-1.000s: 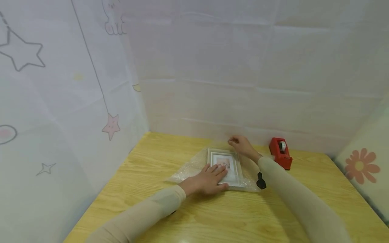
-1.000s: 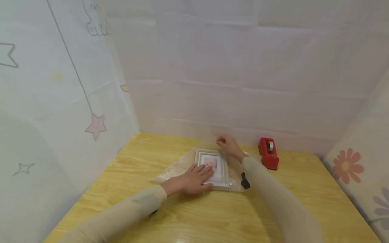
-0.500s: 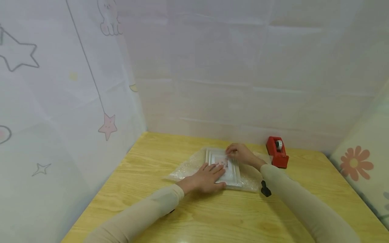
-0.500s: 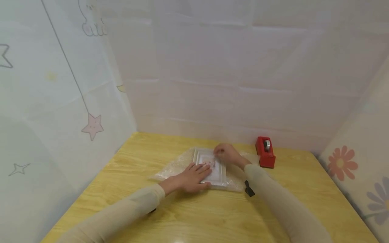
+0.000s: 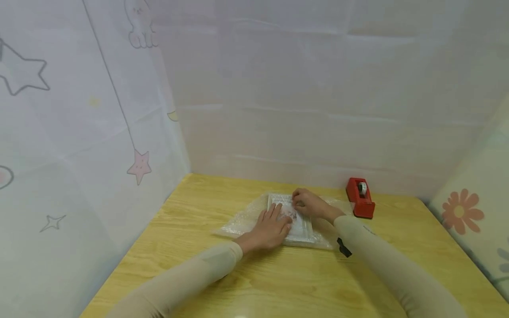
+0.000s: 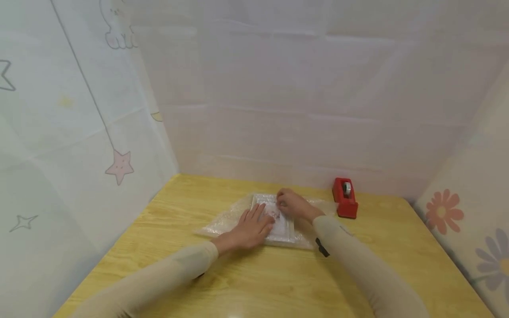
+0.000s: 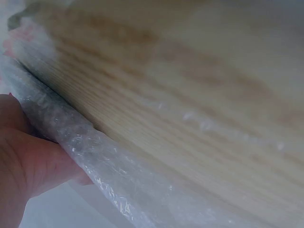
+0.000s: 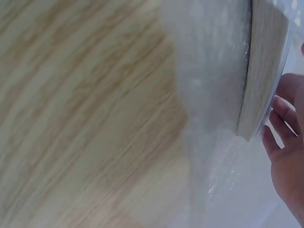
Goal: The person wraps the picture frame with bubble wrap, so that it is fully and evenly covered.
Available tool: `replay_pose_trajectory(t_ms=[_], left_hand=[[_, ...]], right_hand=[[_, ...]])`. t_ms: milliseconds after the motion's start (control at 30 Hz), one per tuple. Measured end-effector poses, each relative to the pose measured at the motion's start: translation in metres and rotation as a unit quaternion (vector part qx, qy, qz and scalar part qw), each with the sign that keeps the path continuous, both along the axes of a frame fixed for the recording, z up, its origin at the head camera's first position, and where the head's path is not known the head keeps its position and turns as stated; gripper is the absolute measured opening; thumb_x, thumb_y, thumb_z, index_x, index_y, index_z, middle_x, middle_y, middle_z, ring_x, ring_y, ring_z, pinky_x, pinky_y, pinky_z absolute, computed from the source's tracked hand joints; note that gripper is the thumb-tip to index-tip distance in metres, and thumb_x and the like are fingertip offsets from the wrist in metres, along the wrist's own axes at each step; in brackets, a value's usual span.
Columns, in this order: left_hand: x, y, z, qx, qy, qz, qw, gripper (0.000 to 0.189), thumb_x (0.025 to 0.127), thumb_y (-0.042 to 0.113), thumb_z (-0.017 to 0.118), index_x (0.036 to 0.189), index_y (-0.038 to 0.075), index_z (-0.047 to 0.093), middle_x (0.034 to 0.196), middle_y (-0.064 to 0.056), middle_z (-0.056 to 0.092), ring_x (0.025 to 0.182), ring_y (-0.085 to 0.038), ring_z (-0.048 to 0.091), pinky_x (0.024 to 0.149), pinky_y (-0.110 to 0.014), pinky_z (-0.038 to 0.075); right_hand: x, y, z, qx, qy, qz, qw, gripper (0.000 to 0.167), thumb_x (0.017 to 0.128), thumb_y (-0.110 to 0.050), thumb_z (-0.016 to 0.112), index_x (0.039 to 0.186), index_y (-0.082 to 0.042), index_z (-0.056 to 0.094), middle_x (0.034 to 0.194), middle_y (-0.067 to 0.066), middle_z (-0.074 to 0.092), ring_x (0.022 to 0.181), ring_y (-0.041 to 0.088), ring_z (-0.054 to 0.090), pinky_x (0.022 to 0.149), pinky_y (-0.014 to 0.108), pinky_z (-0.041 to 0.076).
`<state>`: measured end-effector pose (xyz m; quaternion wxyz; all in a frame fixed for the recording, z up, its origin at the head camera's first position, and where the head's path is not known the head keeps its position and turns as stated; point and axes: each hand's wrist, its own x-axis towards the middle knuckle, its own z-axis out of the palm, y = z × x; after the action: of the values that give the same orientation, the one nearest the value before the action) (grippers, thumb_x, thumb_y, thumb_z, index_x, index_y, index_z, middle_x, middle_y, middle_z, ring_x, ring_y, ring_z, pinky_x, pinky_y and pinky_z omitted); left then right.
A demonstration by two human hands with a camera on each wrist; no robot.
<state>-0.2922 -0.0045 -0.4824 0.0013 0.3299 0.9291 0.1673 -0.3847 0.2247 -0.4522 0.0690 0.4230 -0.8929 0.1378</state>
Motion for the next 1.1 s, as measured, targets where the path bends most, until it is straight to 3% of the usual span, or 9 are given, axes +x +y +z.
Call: replay_pose_trajectory(t_ms=[167,333,467,567,667,767,867,967,1100], left_hand=[[-0.011,0.008,0.0,-0.043,0.029,0.0,0.9987,0.04,0.111,0.038,0.025,0.137,0.023,0.05,0.164,-0.021,0.021,0.152,-0.038,0.014,0.117,-0.061,0.009],[-0.01,0.006,0.005,-0.061,0.034,-0.011,0.9975,0.041,0.11,0.037,0.023,0.138,0.022,0.049,0.163,-0.019,0.026,0.15,-0.035,0.022,0.117,-0.061,0.013],[-0.011,0.007,0.003,-0.054,0.031,-0.013,0.9979,0.039,0.11,0.034,0.026,0.137,0.02,0.05,0.162,-0.02,0.028,0.149,-0.037,0.023,0.116,-0.063,0.014],[-0.011,0.007,0.004,-0.049,0.034,-0.019,0.998,0.038,0.109,0.032,0.027,0.136,0.019,0.051,0.161,-0.021,0.03,0.148,-0.037,0.025,0.115,-0.064,0.015],[-0.011,0.006,0.005,-0.051,0.037,-0.022,0.9978,0.039,0.109,0.032,0.026,0.137,0.018,0.049,0.162,-0.02,0.028,0.149,-0.037,0.023,0.116,-0.064,0.013],[-0.013,0.005,0.007,-0.05,0.043,-0.021,0.9976,0.039,0.109,0.031,0.025,0.137,0.018,0.049,0.162,-0.02,0.028,0.149,-0.037,0.023,0.115,-0.064,0.014],[-0.015,0.004,0.01,-0.052,0.042,-0.02,0.9975,0.039,0.109,0.031,0.025,0.138,0.018,0.049,0.162,-0.021,0.028,0.149,-0.037,0.024,0.115,-0.064,0.015],[-0.018,0.003,0.012,-0.057,0.041,-0.018,0.9974,0.04,0.109,0.032,0.025,0.138,0.02,0.049,0.162,-0.02,0.028,0.149,-0.037,0.024,0.115,-0.063,0.015],[-0.02,0.003,0.011,-0.057,0.034,-0.02,0.9976,0.04,0.11,0.033,0.025,0.139,0.02,0.049,0.163,-0.021,0.027,0.149,-0.037,0.023,0.115,-0.063,0.015]], right_hand=[[0.01,-0.003,0.008,0.026,-0.031,-0.016,0.9991,0.016,0.099,0.004,0.06,0.109,0.007,0.072,0.124,0.026,0.057,0.114,0.04,0.056,0.096,0.054,0.046],[0.021,0.003,0.011,0.011,-0.086,-0.031,0.9957,0.029,0.102,0.005,0.052,0.128,0.008,0.065,0.137,0.029,0.052,0.127,0.044,0.049,0.104,0.058,0.04],[0.042,0.012,0.014,-0.051,-0.09,-0.086,0.9909,0.034,0.101,0.003,0.054,0.133,0.008,0.062,0.139,0.028,0.052,0.131,0.045,0.047,0.107,0.06,0.036],[0.063,0.025,0.015,-0.147,-0.074,-0.172,0.9713,0.033,0.098,0.0,0.058,0.129,0.007,0.064,0.133,0.025,0.058,0.124,0.043,0.053,0.102,0.059,0.042],[0.083,0.038,0.017,-0.259,-0.082,-0.288,0.9183,0.036,0.095,-0.006,0.061,0.13,0.005,0.064,0.13,0.023,0.06,0.118,0.039,0.056,0.096,0.055,0.047],[0.099,0.048,0.022,-0.352,-0.115,-0.392,0.8419,0.048,0.095,-0.012,0.06,0.139,0.006,0.053,0.136,0.027,0.049,0.119,0.04,0.05,0.097,0.053,0.044],[0.11,0.055,0.026,-0.411,-0.163,-0.456,0.7723,0.067,0.095,-0.018,0.06,0.15,0.008,0.033,0.144,0.032,0.032,0.124,0.041,0.041,0.102,0.053,0.039],[0.114,0.061,0.024,-0.448,-0.223,-0.479,0.7207,0.08,0.096,-0.023,0.059,0.156,0.01,0.016,0.149,0.034,0.026,0.129,0.043,0.038,0.108,0.052,0.035],[0.108,0.066,0.015,-0.552,-0.333,-0.422,0.6371,0.081,0.101,-0.019,0.054,0.158,0.01,0.005,0.159,0.028,0.015,0.142,0.036,0.027,0.115,0.045,0.029]])
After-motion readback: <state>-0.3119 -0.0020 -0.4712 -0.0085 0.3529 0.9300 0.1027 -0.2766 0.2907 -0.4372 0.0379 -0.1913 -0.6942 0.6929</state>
